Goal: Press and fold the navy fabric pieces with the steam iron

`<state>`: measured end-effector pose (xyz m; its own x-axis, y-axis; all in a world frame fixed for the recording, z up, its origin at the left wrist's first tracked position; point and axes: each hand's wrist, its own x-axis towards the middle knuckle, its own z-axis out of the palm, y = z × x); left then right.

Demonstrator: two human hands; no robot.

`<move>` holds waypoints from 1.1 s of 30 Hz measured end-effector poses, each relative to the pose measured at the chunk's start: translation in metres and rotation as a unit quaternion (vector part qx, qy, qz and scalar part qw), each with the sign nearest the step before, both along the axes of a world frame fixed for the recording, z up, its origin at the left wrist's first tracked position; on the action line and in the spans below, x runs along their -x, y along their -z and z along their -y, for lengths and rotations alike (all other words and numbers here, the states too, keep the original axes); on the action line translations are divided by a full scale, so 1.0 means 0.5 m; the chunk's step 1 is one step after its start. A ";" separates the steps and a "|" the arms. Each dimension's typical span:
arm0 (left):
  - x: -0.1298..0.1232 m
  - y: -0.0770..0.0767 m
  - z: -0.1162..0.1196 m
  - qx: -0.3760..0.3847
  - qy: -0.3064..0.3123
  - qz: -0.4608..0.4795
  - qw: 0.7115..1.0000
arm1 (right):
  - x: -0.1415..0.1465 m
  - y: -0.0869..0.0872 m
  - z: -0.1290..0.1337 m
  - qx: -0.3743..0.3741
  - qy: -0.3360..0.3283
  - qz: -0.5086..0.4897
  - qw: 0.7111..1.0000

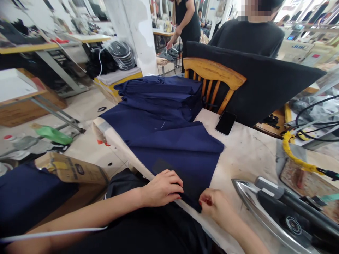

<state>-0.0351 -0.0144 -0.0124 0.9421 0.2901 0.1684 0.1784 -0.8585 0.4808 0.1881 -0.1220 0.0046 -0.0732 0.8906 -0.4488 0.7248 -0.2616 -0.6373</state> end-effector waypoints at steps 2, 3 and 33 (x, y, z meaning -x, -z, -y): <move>-0.003 -0.001 -0.001 -0.010 -0.008 -0.007 1.000 | -0.007 0.012 -0.002 0.017 0.016 -0.011 1.000; -0.005 -0.001 -0.001 -0.014 -0.011 -0.012 1.000 | -0.009 0.015 -0.002 0.024 0.023 -0.019 0.999; -0.090 0.038 0.066 -0.108 -0.036 -0.001 0.993 | -0.081 0.007 -0.049 -0.157 0.166 0.112 0.967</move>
<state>0.0097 -0.0475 -0.0315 0.9207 0.3136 0.2324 0.2435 -0.9268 0.2861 0.2285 -0.0975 0.0012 0.3069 0.9435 -0.1249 0.7631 -0.3224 -0.5601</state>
